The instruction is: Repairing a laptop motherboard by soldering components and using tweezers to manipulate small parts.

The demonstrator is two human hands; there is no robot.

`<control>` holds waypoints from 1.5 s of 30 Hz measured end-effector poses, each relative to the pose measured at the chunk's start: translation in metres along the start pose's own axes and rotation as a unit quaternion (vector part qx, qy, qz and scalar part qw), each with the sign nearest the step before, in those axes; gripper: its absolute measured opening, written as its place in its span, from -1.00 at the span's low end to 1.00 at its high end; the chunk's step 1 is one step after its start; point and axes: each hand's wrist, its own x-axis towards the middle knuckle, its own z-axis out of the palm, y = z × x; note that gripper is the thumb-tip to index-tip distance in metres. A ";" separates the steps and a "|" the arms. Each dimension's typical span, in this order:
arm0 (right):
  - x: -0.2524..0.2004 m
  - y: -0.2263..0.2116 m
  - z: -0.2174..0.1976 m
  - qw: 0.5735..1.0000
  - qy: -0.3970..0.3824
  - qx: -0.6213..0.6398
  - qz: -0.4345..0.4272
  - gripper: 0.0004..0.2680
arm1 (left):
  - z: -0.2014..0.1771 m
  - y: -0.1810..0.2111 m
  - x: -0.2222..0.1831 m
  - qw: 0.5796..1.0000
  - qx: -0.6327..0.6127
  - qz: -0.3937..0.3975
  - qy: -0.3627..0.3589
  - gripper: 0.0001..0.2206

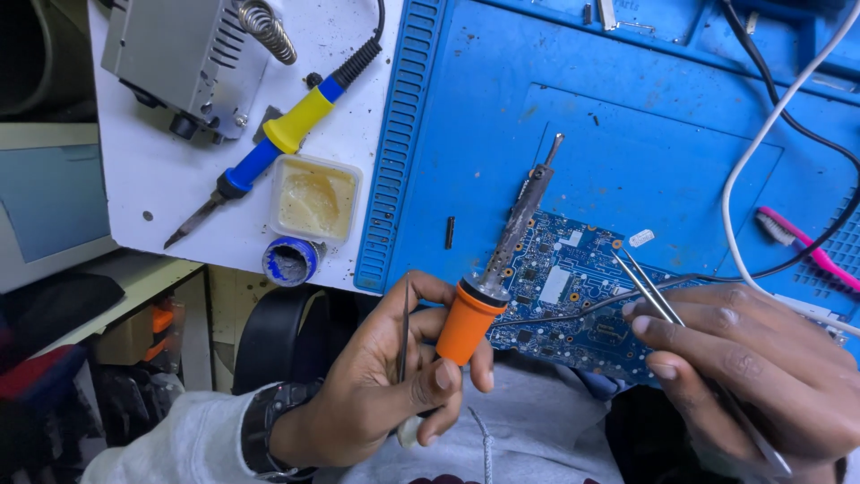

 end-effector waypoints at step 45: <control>-0.131 0.125 0.106 0.997 0.046 -0.008 0.057 -0.75 | -0.011 -0.009 -0.013 0.992 -0.034 -0.015 -0.122 -0.06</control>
